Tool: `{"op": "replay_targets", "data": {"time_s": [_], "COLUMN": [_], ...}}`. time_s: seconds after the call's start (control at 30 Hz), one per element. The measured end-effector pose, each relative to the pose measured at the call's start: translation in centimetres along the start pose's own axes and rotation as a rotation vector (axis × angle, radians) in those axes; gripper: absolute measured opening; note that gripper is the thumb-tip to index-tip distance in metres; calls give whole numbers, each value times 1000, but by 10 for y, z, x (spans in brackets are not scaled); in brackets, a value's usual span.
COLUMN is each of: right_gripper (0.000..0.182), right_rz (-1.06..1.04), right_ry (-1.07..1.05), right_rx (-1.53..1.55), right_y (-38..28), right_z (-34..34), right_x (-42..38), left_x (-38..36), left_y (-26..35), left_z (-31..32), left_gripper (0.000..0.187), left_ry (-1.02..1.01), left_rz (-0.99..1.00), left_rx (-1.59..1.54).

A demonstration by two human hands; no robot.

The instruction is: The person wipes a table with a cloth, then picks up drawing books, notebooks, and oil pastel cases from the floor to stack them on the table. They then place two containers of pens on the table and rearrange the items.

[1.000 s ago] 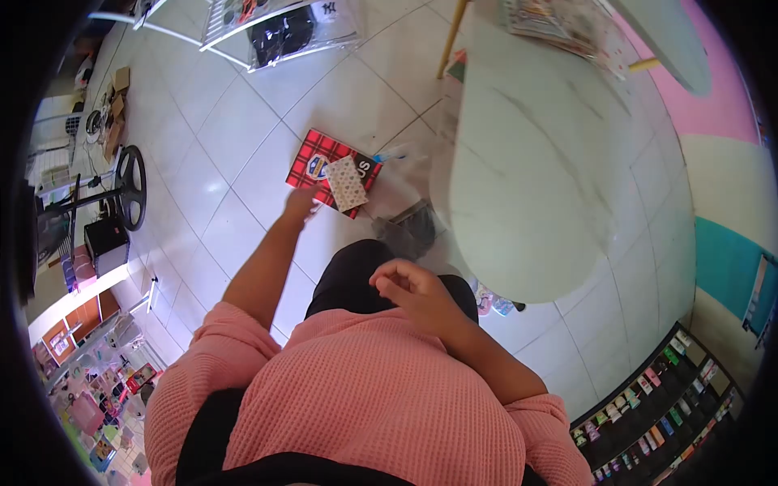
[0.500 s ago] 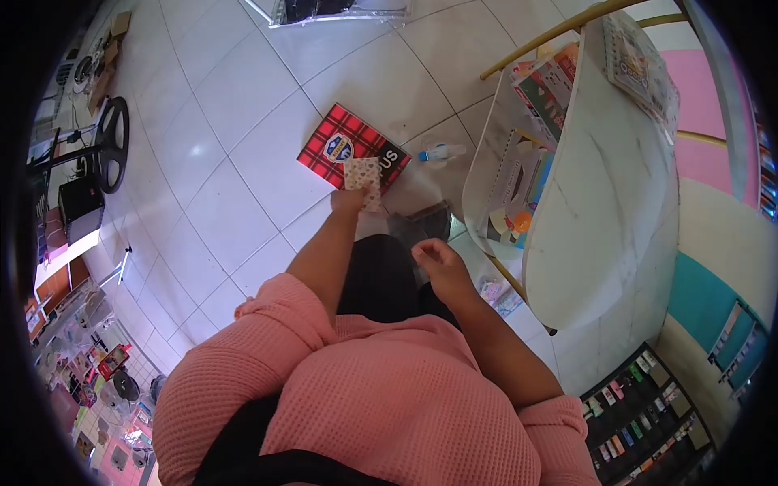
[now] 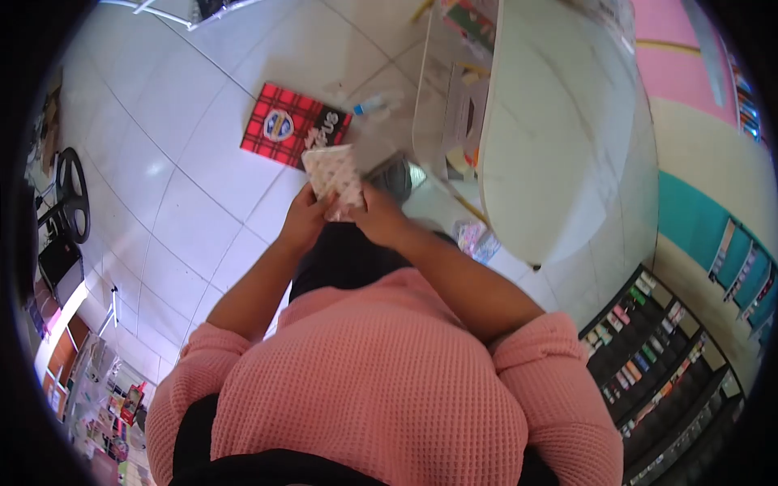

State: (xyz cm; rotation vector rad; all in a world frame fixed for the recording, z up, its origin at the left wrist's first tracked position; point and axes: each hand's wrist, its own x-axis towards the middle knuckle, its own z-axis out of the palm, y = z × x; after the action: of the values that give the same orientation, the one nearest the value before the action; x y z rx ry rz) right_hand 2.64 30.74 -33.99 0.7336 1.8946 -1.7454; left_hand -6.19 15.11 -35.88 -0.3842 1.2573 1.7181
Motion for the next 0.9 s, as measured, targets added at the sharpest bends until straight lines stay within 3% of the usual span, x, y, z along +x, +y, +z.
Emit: {"op": "replay_targets", "data": {"time_s": [0.07,0.13,0.2,0.27,0.33,0.37,0.47,0.53,0.63,0.67,0.7,0.73,0.77,0.8,0.87,0.9], "right_gripper": [44,45,46,43,43,42,42,40,36,35,34,34,33,33,41,43], "right_rz": [122,166,266,112,230,325,356,405,452,554,653,639,633,628,629,624], "right_ry": [-22,-3,50,204,261,274,337,424,558,593,620,645,696,745,848,880], "right_rx": [179,29,45,-330,-288,-259,-184,-69,156,362,573,595,690,785,665,668], "right_y": [-30,-18,6,59,77,86,110,130,161,171,182,196,211,230,282,295], "right_z": [-5,-18,-30,-44,-58,-65,-80,-86,-92,-95,-99,-102,-106,-108,-110,-113], "right_x": [-11,-21,-39,-64,-101,-120,-171,-197,-212,-214,-217,-218,-218,-217,-208,-205], "left_x": [6,31,70,115,139,141,171,157,186,156,177,163,198,164,153,153], "left_y": [-4,-4,7,-11,3,10,-7,-5,-49,-43,-47,-43,-65,-40,-29,-29], "left_z": [-4,-23,-41,-64,-55,-49,-40,-24,-80,-66,-97,-83,-140,-91,-66,-64], "left_gripper": [32,53,81,97,91,84,66,57,57,55,49,63,64,65,65,66], "left_ry": [-91,245,521,790,661,391,352,495,253,108,304,430,322,601,636,579], "left_rz": [6,-122,-246,-348,-516,-537,-457,-490,-78,54,-302,-334,-248,-450,-494,-489], "left_rx": [89,78,399,343,120,31,175,257,86,195,-33,124,144,238,231,471]}}
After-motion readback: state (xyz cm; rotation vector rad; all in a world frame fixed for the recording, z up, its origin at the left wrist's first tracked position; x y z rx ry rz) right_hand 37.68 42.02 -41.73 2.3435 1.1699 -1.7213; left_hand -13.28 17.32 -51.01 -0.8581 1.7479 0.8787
